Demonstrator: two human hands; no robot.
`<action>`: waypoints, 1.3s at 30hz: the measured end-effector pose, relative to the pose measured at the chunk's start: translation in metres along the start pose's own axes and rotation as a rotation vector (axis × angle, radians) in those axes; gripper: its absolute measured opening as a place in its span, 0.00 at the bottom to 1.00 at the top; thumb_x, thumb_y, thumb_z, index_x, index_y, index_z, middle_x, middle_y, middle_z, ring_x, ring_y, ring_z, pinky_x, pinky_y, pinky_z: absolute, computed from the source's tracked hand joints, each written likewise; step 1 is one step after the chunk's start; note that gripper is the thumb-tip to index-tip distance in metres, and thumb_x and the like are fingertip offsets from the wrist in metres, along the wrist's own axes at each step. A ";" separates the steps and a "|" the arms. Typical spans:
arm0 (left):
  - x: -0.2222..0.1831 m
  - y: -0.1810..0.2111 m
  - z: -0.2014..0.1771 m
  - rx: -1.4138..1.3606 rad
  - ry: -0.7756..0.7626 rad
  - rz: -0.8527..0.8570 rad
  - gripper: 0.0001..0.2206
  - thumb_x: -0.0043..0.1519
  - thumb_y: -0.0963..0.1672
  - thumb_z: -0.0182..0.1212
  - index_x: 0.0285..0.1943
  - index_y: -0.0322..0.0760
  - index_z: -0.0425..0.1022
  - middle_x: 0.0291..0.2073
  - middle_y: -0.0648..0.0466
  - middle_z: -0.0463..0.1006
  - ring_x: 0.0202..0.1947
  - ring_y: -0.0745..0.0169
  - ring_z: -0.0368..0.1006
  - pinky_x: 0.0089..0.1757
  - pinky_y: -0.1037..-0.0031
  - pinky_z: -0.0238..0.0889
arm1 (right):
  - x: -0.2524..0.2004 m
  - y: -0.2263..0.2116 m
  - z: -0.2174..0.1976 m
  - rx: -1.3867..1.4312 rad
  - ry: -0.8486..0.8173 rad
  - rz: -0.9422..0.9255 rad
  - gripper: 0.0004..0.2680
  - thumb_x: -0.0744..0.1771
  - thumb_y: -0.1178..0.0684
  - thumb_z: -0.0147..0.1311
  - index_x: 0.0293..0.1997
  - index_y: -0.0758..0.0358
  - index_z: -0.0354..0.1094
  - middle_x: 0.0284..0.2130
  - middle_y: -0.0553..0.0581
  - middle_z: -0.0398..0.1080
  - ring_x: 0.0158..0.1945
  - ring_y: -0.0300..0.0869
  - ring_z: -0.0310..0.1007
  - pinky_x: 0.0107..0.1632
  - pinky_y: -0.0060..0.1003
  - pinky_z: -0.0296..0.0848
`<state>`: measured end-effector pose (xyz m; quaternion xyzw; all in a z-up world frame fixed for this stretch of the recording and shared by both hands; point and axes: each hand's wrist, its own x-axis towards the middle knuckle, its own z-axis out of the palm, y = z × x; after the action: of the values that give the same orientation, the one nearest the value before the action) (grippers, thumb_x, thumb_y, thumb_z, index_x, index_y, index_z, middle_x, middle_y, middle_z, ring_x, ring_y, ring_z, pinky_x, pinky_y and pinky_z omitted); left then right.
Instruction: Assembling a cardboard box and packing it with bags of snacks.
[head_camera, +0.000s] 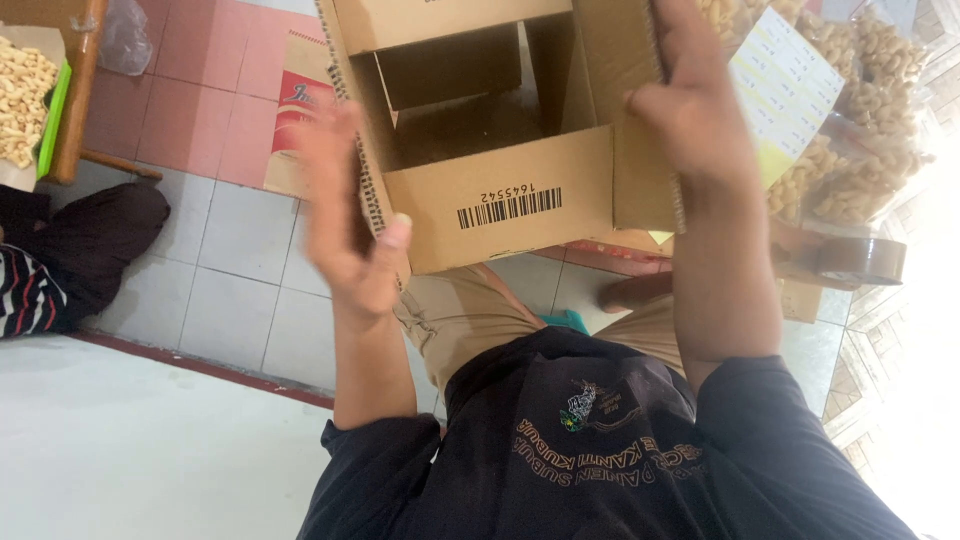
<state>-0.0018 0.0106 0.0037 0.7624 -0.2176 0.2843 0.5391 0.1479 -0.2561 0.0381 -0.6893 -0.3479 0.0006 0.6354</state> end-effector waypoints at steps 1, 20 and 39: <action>-0.003 -0.005 -0.003 -0.186 0.223 -0.111 0.40 0.69 0.47 0.61 0.86 0.45 0.38 0.86 0.45 0.46 0.88 0.45 0.47 0.84 0.54 0.48 | 0.001 -0.002 -0.003 0.004 0.014 0.064 0.27 0.58 0.66 0.42 0.67 0.72 0.56 0.61 0.64 0.63 0.66 0.52 0.63 0.65 0.42 0.61; 0.041 -0.055 -0.048 0.088 0.063 -0.125 0.46 0.57 0.41 0.56 0.88 0.42 0.39 0.87 0.58 0.40 0.91 0.61 0.31 0.92 0.59 0.24 | 0.007 0.001 0.002 0.047 -0.096 0.088 0.24 0.57 0.62 0.38 0.61 0.68 0.56 0.50 0.57 0.61 0.54 0.44 0.59 0.54 0.39 0.56; 0.123 -0.048 0.002 1.739 -1.214 -0.510 0.36 0.69 0.65 0.32 0.69 0.46 0.74 0.50 0.54 0.87 0.63 0.39 0.72 0.63 0.27 0.25 | 0.005 0.020 0.009 -0.014 -0.158 -0.099 0.24 0.69 0.58 0.44 0.77 0.70 0.46 0.74 0.64 0.53 0.79 0.54 0.51 0.82 0.52 0.50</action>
<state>0.1210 0.0207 0.0521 0.9188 -0.0073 -0.2028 -0.3385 0.1573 -0.2445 0.0208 -0.6736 -0.4306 0.0213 0.6003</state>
